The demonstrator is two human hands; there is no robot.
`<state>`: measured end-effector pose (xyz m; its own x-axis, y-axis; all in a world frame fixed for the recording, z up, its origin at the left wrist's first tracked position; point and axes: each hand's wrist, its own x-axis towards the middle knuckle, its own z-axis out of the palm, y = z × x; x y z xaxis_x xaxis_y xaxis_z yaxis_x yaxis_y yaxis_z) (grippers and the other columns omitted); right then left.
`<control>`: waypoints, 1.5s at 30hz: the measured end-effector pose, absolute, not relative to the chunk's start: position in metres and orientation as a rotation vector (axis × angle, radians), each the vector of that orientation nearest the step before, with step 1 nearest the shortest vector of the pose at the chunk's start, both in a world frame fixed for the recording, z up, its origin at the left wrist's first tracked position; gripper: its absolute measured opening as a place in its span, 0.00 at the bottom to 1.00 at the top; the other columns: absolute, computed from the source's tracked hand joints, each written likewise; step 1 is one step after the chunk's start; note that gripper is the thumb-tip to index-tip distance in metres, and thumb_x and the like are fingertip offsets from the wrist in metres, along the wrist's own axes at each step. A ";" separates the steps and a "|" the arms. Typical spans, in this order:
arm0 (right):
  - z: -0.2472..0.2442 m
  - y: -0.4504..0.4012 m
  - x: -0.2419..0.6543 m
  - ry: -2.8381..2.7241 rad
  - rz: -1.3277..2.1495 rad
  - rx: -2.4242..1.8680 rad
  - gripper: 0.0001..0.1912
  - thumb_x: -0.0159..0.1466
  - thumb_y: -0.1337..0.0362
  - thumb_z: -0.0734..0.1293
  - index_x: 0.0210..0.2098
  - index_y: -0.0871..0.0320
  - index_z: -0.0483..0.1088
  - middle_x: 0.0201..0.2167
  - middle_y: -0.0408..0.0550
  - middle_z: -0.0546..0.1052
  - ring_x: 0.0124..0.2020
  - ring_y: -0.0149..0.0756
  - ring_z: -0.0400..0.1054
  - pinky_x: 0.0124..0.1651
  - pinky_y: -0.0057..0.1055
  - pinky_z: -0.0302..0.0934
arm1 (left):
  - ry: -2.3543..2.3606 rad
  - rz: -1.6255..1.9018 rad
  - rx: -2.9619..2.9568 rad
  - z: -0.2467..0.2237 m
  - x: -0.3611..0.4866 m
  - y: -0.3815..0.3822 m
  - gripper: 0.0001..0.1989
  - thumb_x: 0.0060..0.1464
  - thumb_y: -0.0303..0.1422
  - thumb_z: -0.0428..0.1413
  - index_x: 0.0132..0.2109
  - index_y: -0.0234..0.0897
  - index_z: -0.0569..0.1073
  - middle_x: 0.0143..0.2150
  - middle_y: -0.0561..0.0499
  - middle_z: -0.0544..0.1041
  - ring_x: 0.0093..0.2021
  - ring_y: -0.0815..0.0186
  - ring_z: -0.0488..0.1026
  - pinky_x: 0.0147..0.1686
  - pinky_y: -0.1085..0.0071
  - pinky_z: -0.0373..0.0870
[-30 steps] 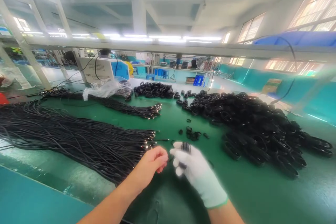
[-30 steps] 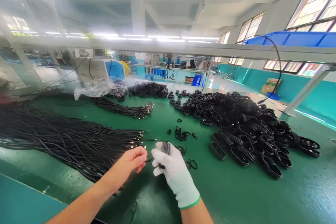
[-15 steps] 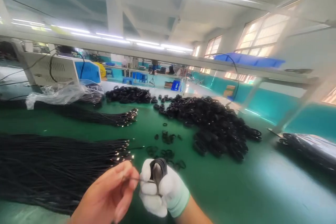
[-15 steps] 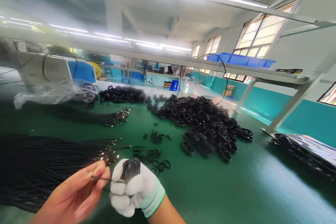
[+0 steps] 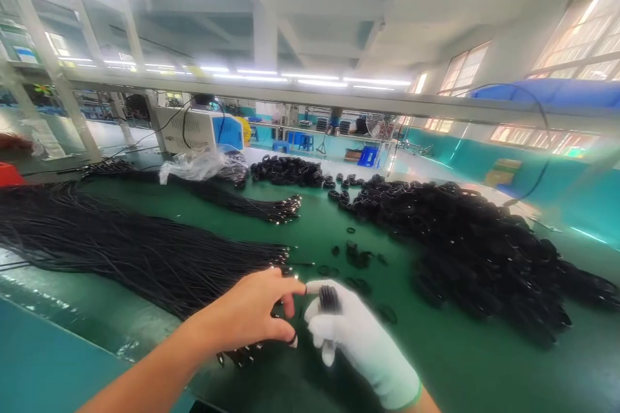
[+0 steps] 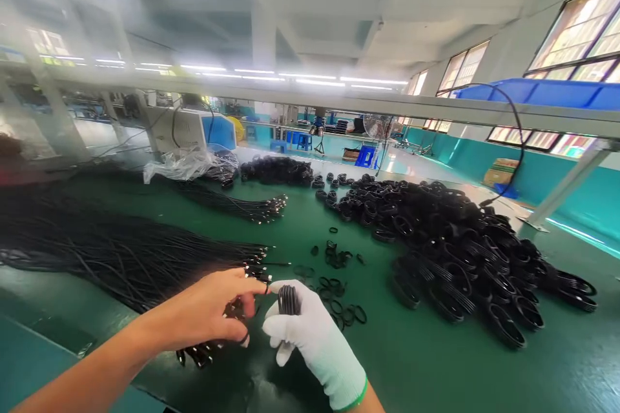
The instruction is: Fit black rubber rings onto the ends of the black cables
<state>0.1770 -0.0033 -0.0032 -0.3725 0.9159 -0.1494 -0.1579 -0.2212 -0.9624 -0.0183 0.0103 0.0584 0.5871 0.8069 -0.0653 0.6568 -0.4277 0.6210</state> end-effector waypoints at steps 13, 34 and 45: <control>-0.028 0.000 0.151 -1.380 1.335 -1.364 0.43 0.42 0.72 0.71 0.57 0.56 0.57 0.35 0.47 0.74 0.34 0.39 0.70 0.35 0.32 0.65 | 1.190 0.038 2.268 0.042 0.006 0.020 0.24 0.34 0.42 0.61 0.42 0.40 0.71 0.37 0.50 0.74 0.36 0.58 0.70 0.31 0.70 0.64; -0.012 -0.012 0.175 -1.170 1.875 -0.361 0.31 0.54 0.61 0.70 0.53 0.57 0.54 0.25 0.46 0.75 0.15 0.27 0.64 0.16 0.20 0.55 | 0.892 0.810 1.332 0.057 0.007 0.018 0.08 0.47 0.29 0.54 0.38 0.33 0.70 0.34 0.50 0.73 0.31 0.68 0.71 0.36 0.67 0.70; -0.018 -0.006 0.169 -0.662 2.129 -0.411 0.25 0.60 0.45 0.61 0.42 0.61 0.66 0.33 0.50 0.73 0.31 0.34 0.71 0.27 0.29 0.67 | 0.932 0.693 1.953 0.055 0.006 0.026 0.19 0.50 0.32 0.54 0.50 0.43 0.72 0.44 0.52 0.73 0.44 0.64 0.68 0.45 0.68 0.64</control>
<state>0.1689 -0.0063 -0.0175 -0.5870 0.8077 -0.0556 -0.6338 -0.5012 -0.5892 0.0064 0.0260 0.0553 0.5705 0.8128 0.1178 0.3471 -0.3686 0.8624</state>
